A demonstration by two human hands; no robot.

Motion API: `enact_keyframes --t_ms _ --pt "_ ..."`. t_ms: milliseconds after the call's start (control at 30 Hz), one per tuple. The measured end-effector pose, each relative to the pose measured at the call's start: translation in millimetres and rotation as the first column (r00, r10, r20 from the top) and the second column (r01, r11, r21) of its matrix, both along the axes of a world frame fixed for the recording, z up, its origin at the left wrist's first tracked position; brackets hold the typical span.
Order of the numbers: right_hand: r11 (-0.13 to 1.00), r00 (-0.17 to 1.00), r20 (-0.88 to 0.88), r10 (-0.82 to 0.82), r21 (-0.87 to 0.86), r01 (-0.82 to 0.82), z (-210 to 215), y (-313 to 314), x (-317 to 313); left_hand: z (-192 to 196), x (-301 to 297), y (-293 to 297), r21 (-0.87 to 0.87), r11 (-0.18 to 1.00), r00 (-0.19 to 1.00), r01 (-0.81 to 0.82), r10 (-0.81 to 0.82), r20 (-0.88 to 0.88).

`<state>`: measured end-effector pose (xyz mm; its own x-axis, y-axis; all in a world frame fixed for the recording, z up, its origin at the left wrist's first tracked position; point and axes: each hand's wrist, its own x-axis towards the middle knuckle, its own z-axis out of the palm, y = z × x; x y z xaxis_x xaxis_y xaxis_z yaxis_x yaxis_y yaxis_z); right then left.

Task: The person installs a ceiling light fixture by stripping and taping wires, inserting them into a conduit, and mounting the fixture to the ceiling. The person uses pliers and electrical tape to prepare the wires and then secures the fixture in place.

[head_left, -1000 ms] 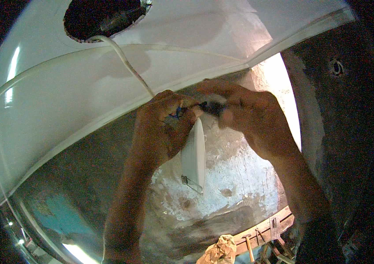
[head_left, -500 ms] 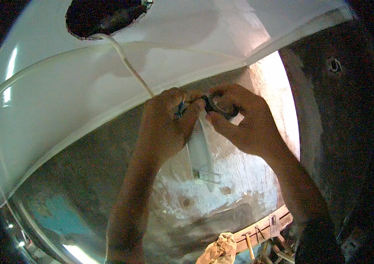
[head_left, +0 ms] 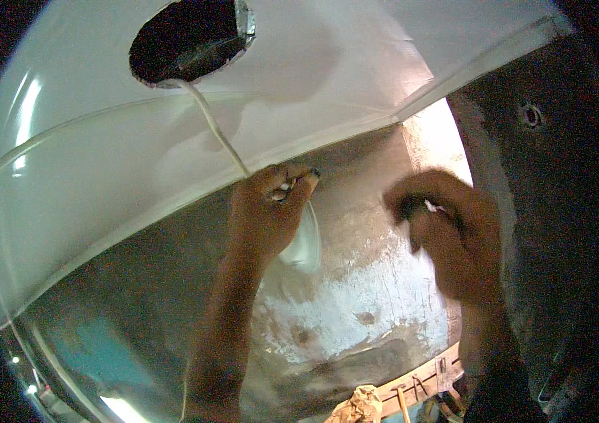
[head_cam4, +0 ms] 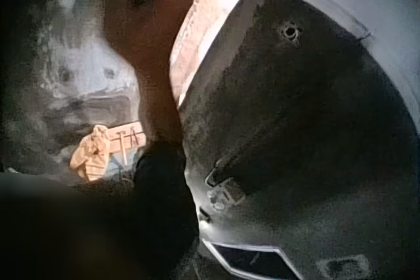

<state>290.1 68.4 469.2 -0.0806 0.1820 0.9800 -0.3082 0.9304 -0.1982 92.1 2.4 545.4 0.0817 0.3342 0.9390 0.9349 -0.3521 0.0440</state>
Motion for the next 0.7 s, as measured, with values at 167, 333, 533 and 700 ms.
enact_keyframes --t_ms 167,333,533,700 --pt "0.921 0.981 -0.012 -0.195 0.341 0.188 31.0 36.4 -13.7 -6.1 3.0 -8.2 -0.003 0.992 0.992 0.126 -0.126 0.005" --pt "0.593 0.897 -0.053 -0.439 0.733 0.334 56.8 43.3 -32.2 -12.6 -13.2 -23.7 -0.063 0.985 0.986 0.163 -0.162 0.030" --pt "0.604 0.945 0.106 -0.308 0.790 0.109 71.1 23.9 -36.4 -18.4 -33.8 -31.3 -0.065 0.883 0.878 0.466 -0.470 -0.091" --pt "0.937 0.834 0.522 0.179 0.167 -0.305 68.3 15.4 -43.2 -23.3 -28.0 -41.7 0.045 0.949 0.925 0.312 -0.293 -0.241"
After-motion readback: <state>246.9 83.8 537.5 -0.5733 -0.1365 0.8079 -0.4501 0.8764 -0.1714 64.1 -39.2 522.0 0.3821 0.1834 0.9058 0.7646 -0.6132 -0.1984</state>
